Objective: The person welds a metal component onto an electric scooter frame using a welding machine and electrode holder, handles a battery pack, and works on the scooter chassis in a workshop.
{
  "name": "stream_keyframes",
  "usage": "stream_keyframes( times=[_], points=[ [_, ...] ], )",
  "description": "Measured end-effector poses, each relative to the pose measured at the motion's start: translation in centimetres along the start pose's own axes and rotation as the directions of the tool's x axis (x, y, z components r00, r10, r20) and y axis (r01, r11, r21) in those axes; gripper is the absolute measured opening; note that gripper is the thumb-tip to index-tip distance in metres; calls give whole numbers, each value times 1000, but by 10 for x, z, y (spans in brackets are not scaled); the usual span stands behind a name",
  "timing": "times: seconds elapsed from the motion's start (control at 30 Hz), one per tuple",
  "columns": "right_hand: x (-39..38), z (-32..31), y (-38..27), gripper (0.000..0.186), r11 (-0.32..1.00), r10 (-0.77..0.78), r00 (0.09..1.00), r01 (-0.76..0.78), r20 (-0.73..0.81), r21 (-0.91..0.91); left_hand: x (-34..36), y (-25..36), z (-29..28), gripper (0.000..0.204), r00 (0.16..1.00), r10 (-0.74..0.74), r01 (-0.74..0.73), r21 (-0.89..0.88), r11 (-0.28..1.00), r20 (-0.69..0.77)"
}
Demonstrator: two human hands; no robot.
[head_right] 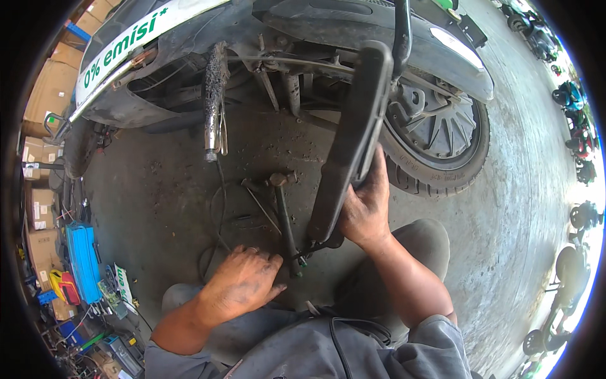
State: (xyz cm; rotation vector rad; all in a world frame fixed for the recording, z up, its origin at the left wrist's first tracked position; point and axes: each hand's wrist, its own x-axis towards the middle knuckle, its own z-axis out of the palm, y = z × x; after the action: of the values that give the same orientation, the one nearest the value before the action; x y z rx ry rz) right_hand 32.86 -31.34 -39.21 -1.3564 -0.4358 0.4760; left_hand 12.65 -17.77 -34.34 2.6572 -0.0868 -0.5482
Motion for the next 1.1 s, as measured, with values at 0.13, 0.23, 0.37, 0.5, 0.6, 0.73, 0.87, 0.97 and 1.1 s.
stream_keyframes(
  times=[0.13,0.23,0.37,0.5,0.6,0.73,0.87,0.97,1.1],
  points=[
    [-1,1,-1,54,998,-50,999,51,21,-34,1,1,0,47,1000,4,-4,-6,1000,22],
    [-1,-3,-3,49,997,-73,997,72,-30,-24,1,1,0,47,1000,0,0,-11,1000,19],
    [0,-6,0,59,999,-42,999,42,-7,-16,3,3,2,47,1000,-1,1,-25,1000,19],
    [-16,-8,-3,71,998,-36,999,38,40,-58,1,5,1,45,999,16,-15,-18,1000,28],
    [-40,-17,-14,62,993,104,993,-107,57,51,-3,6,-2,43,999,25,-24,-33,999,48],
    [-53,-24,-20,53,997,66,998,-67,15,30,-6,9,-4,41,995,-12,14,-29,999,94],
    [-32,-17,-10,54,995,9,998,-3,-63,97,-7,15,-2,40,997,33,-31,-31,999,72],
    [-9,-3,0,56,990,-135,990,136,-46,29,-6,19,1,40,997,46,-41,-85,996,64],
    [0,11,0,56,992,-83,996,85,-26,88,-5,22,6,41,992,31,-18,-105,994,121]
  ],
)
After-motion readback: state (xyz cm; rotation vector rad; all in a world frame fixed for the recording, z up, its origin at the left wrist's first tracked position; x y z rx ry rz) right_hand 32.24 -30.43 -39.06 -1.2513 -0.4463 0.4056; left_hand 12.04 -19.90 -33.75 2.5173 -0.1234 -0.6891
